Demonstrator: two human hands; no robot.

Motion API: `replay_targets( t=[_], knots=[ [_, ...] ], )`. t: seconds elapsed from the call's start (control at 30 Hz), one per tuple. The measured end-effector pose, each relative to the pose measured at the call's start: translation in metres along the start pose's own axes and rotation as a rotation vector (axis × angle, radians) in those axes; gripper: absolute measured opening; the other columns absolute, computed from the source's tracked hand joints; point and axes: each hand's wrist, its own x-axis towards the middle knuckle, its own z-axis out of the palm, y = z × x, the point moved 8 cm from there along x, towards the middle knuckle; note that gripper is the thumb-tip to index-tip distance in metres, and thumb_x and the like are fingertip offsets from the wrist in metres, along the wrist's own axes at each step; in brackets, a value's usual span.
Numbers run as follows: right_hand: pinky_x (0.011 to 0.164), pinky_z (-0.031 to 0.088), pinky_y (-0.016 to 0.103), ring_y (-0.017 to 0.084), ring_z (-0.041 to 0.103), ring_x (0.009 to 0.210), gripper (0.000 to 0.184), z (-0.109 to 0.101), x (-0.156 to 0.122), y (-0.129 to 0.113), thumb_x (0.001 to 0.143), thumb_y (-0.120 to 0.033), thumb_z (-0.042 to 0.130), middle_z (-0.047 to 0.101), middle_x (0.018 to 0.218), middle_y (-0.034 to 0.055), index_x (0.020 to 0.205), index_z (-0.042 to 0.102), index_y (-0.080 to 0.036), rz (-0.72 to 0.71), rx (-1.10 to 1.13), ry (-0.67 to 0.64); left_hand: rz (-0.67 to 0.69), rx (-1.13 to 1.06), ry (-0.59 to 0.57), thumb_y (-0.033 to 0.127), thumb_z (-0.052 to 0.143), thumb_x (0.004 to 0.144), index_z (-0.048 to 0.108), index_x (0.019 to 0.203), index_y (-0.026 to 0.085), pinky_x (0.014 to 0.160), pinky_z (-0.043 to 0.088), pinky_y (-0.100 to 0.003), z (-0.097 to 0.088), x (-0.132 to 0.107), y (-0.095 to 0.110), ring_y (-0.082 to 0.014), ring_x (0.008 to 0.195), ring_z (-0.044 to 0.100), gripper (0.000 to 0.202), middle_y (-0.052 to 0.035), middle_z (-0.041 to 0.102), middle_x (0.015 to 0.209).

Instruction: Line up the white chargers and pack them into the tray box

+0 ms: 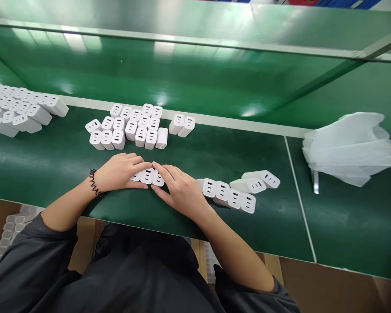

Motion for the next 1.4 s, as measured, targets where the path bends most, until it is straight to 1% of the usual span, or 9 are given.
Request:
replay_targets(
  t=[0.43, 0.57, 0.67, 0.8, 0.87, 1.0, 1.23, 1.3, 1.4],
  knots=[
    [0.075, 0.057, 0.039, 0.025, 0.065, 0.089, 0.051, 0.003, -0.003, 0.0, 0.097, -0.033, 0.052, 0.067, 0.108, 0.0126, 0.142, 0.042, -0.009, -0.045, 0.037, -0.005, 0.003, 0.049, -0.003, 0.062, 0.048, 0.094, 0.058, 0.119, 0.017, 0.063, 0.044, -0.028, -0.004, 0.0, 0.005, -0.016, 0.084, 0.065, 0.052, -0.0047, 0.07, 0.102],
    [0.078, 0.058, 0.041, 0.026, 0.065, 0.09, 0.057, 0.003, -0.003, 0.0, 0.097, -0.034, 0.052, 0.066, 0.109, 0.0125, 0.147, 0.034, -0.013, -0.041, 0.112, -0.021, 0.001, 0.055, -0.02, 0.061, 0.048, 0.095, 0.059, 0.117, 0.016, 0.063, 0.044, -0.029, -0.003, -0.001, 0.006, -0.0165, 0.086, 0.066, 0.051, -0.0054, 0.07, 0.104],
    [0.082, 0.06, 0.042, 0.027, 0.064, 0.105, 0.073, 0.004, -0.005, 0.003, 0.094, -0.036, 0.057, 0.059, 0.125, 0.013, 0.154, 0.019, -0.021, -0.011, 0.311, -0.111, 0.018, 0.059, -0.002, 0.066, 0.049, 0.092, 0.059, 0.116, 0.014, 0.07, 0.047, -0.031, -0.006, 0.0, 0.011, -0.0195, 0.093, 0.065, 0.058, -0.0083, 0.069, 0.11],
    [0.088, 0.06, 0.041, 0.025, 0.061, 0.116, 0.093, 0.005, -0.013, 0.005, 0.087, -0.025, 0.061, 0.035, 0.152, 0.014, 0.158, 0.001, -0.028, 0.008, 0.561, -0.279, 0.035, 0.067, 0.035, 0.07, 0.049, 0.089, 0.056, 0.126, 0.015, 0.072, 0.047, -0.033, -0.01, 0.002, 0.018, -0.0211, 0.094, 0.065, 0.067, -0.0093, 0.068, 0.115],
    [0.087, 0.06, 0.041, 0.023, 0.062, 0.113, 0.089, 0.005, -0.014, 0.011, 0.085, -0.014, 0.052, 0.036, 0.15, 0.0134, 0.158, 0.004, -0.03, 0.064, 0.601, -0.278, 0.047, 0.079, 0.033, 0.07, 0.049, 0.089, 0.055, 0.129, 0.018, 0.069, 0.045, -0.032, -0.008, 0.002, 0.021, -0.0202, 0.091, 0.064, 0.065, -0.0083, 0.068, 0.115],
    [0.083, 0.061, 0.04, 0.019, 0.066, 0.098, 0.077, 0.009, -0.01, 0.031, 0.082, -0.004, 0.038, 0.055, 0.127, 0.0101, 0.153, 0.023, -0.028, 0.217, 0.529, -0.169, 0.081, 0.11, 0.031, 0.063, 0.048, 0.094, 0.058, 0.126, 0.024, 0.065, 0.041, -0.031, -0.003, 0.002, 0.025, -0.0175, 0.084, 0.063, 0.052, -0.0068, 0.068, 0.112],
    [0.071, 0.059, 0.039, 0.017, 0.064, 0.071, 0.057, 0.013, -0.005, 0.056, 0.086, -0.016, 0.043, 0.06, 0.12, 0.0121, 0.144, 0.041, -0.016, 0.417, 0.224, -0.102, 0.08, 0.053, 0.01, 0.05, 0.052, 0.095, 0.058, 0.129, 0.027, 0.067, 0.041, -0.03, -0.001, 0.0, 0.022, -0.0162, 0.084, 0.064, 0.041, -0.0043, 0.068, 0.11],
    [0.07, 0.059, 0.039, 0.019, 0.066, 0.078, 0.055, 0.01, -0.001, 0.055, 0.089, -0.022, 0.045, 0.057, 0.126, 0.0141, 0.144, 0.041, -0.016, 0.421, 0.17, -0.069, 0.081, 0.026, -0.018, 0.048, 0.054, 0.094, 0.057, 0.13, 0.026, 0.067, 0.042, -0.029, -0.001, -0.002, 0.02, -0.0162, 0.085, 0.065, 0.042, -0.0044, 0.068, 0.109],
    [0.075, 0.06, 0.04, 0.028, 0.063, 0.11, 0.054, 0.007, 0.014, 0.05, 0.093, -0.031, 0.047, 0.05, 0.139, 0.0158, 0.145, 0.041, -0.018, 0.367, 0.094, 0.015, 0.083, 0.007, -0.045, 0.045, 0.057, 0.092, 0.058, 0.13, 0.027, 0.068, 0.042, -0.029, -0.002, -0.003, 0.016, -0.0166, 0.083, 0.065, 0.042, -0.0041, 0.069, 0.106]
  ],
)
